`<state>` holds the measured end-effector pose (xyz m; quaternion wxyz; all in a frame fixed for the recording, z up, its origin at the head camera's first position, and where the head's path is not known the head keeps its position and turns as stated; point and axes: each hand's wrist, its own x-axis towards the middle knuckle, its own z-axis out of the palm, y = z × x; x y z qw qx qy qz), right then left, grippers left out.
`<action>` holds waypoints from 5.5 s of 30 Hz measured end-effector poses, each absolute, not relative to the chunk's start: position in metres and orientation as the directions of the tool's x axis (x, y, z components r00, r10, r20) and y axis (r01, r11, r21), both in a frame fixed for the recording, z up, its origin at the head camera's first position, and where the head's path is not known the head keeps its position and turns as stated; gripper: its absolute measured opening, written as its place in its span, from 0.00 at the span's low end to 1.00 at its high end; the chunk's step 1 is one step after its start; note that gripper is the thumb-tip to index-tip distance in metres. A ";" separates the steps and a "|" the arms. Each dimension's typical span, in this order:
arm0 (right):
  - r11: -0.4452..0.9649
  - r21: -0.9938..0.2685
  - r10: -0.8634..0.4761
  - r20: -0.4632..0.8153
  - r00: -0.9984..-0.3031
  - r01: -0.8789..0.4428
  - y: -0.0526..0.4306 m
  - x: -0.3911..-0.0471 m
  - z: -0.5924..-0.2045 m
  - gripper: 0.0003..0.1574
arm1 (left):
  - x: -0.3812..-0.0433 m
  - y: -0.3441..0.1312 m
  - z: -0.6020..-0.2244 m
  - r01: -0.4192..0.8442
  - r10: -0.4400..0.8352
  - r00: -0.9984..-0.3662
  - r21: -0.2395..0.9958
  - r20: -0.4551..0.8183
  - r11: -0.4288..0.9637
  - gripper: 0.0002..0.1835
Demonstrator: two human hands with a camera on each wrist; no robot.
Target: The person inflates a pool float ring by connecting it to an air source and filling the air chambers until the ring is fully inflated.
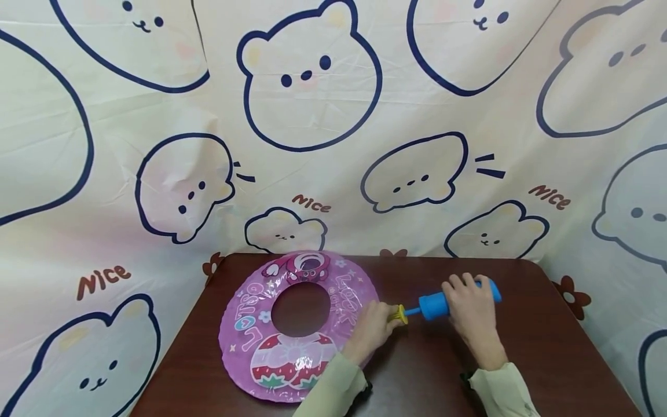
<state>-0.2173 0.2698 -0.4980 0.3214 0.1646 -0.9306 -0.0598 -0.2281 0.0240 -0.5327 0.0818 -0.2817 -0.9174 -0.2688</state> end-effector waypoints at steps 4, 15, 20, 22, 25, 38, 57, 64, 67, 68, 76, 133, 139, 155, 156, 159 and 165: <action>0.926 0.233 -0.376 0.580 -0.722 -0.296 0.255 -0.219 -0.509 0.33 | -0.228 0.025 -0.532 0.561 0.472 -0.828 0.462 0.303 0.687 0.07; 0.929 0.180 -0.367 0.578 -0.729 -0.324 0.262 -0.220 -0.503 0.40 | -0.231 0.025 -0.528 0.522 0.472 -0.846 0.564 0.247 0.640 0.09; 0.955 0.146 -0.293 0.613 -0.734 -0.260 0.301 -0.221 -0.488 0.43 | -0.233 0.025 -0.528 0.548 0.489 -0.831 0.542 0.266 0.637 0.07; 0.964 0.128 -0.262 0.626 -0.735 -0.234 0.315 -0.220 -0.483 0.43 | -0.233 0.026 -0.528 0.556 0.492 -0.827 0.526 0.272 0.644 0.07; 0.977 0.089 -0.204 0.640 -0.741 -0.192 0.332 -0.215 -0.476 0.44 | -0.234 0.026 -0.529 0.566 0.499 -0.821 0.511 0.278 0.647 0.07; 0.966 0.164 -0.258 0.518 -0.816 -0.202 0.332 -0.213 -0.481 0.43 | -0.230 0.029 -0.533 0.565 0.503 -0.824 0.462 0.262 0.684 0.07; 0.899 0.203 -0.438 0.376 -0.817 -0.389 0.258 -0.221 -0.516 0.31 | -0.230 0.025 -0.535 0.629 0.540 -0.778 0.395 0.322 0.670 0.08; 0.925 0.146 -0.374 0.525 -0.765 -0.352 0.296 -0.222 -0.506 0.32 | -0.231 0.020 -0.535 0.601 0.518 -0.799 0.430 0.305 0.674 0.07; 0.939 0.137 -0.335 0.569 -0.751 -0.316 0.318 -0.219 -0.497 0.33 | -0.233 0.017 -0.536 0.602 0.515 -0.799 0.417 0.312 0.681 0.06; 0.944 0.131 -0.320 0.573 -0.754 -0.302 0.324 -0.218 -0.494 0.33 | -0.233 0.016 -0.536 0.605 0.517 -0.796 0.415 0.315 0.680 0.06; 0.958 0.133 -0.285 0.519 -0.806 -0.253 0.336 -0.212 -0.486 0.35 | -0.231 0.015 -0.534 0.571 0.506 -0.819 0.480 0.273 0.666 0.08; 0.923 0.227 -0.385 0.549 -0.741 -0.311 0.262 -0.218 -0.509 0.39 | -0.227 0.015 -0.532 0.612 0.495 -0.789 0.388 0.365 0.689 0.05; 0.906 0.218 -0.420 0.552 -0.720 -0.362 0.250 -0.220 -0.516 0.37 | -0.226 0.019 -0.530 0.595 0.496 -0.804 0.456 0.329 0.662 0.08; 0.970 0.092 -0.231 0.641 -0.732 -0.226 0.344 -0.212 -0.485 0.40 | -0.231 0.016 -0.532 0.610 0.527 -0.791 0.475 0.312 0.634 0.06; 0.971 0.093 -0.227 0.641 -0.733 -0.220 0.346 -0.211 -0.484 0.41 | -0.231 0.016 -0.532 0.604 0.524 -0.795 0.484 0.306 0.633 0.07; 0.971 0.112 -0.236 0.614 -0.753 -0.213 0.341 -0.210 -0.482 0.43 | -0.230 0.017 -0.531 0.605 0.525 -0.794 0.483 0.307 0.633 0.06; 0.950 0.184 -0.314 0.563 -0.765 -0.254 0.311 -0.215 -0.490 0.44 | -0.229 0.016 -0.532 0.604 0.515 -0.797 0.443 0.316 0.663 0.05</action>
